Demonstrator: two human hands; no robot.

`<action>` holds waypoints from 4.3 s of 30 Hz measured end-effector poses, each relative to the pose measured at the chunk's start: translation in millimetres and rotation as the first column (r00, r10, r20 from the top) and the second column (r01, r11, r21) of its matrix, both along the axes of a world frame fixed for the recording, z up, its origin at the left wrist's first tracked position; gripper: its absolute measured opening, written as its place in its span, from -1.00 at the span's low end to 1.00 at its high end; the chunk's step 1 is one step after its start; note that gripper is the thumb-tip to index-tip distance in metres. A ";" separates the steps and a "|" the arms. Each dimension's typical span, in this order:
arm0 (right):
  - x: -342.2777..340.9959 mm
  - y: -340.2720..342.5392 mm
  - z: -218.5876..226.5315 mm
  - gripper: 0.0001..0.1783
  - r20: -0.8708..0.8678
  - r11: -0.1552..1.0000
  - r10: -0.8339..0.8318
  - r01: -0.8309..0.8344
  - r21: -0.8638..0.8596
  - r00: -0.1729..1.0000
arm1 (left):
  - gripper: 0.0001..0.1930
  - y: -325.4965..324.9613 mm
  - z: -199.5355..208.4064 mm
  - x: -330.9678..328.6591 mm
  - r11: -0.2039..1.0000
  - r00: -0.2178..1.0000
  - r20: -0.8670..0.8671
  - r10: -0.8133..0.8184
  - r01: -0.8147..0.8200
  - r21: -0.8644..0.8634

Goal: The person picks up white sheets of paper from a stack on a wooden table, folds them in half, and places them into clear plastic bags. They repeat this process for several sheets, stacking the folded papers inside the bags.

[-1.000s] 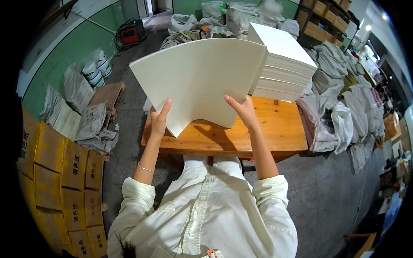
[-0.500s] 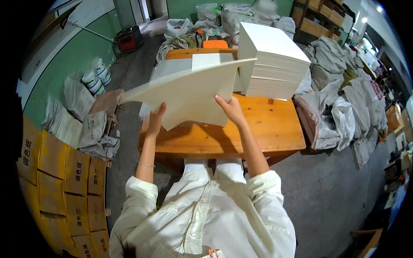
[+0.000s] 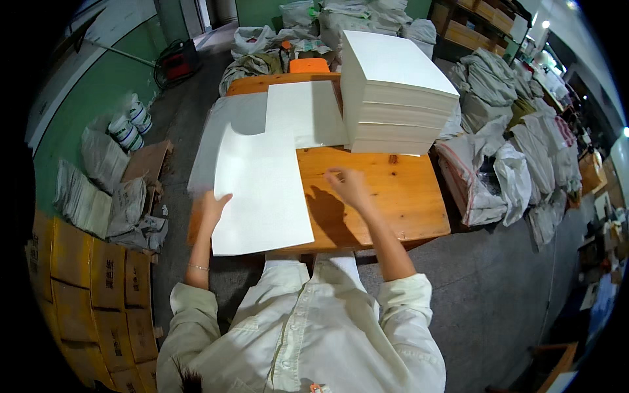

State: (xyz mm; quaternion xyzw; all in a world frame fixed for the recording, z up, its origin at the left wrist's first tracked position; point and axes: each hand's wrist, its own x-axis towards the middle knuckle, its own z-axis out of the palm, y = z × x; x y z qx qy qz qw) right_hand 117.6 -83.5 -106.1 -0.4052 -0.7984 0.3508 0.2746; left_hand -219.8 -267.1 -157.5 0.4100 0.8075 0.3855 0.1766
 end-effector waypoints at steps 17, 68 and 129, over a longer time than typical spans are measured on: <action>76.2 154.3 210.3 -0.60 0.101 0.711 0.133 -0.166 0.683 0.986 | -0.77 173.6 183.9 156.5 0.750 0.835 -0.163 -0.526 0.545 0.374; 36.8 48.2 193.6 -0.75 0.061 0.950 0.107 -0.120 0.289 0.992 | -0.31 187.3 176.4 213.1 0.622 -0.157 0.653 -0.741 0.208 0.755; 51.3 70.7 180.2 -0.55 0.095 0.825 0.335 -0.340 0.451 0.937 | -0.53 170.2 170.8 202.5 0.723 0.323 0.655 -0.683 0.422 0.546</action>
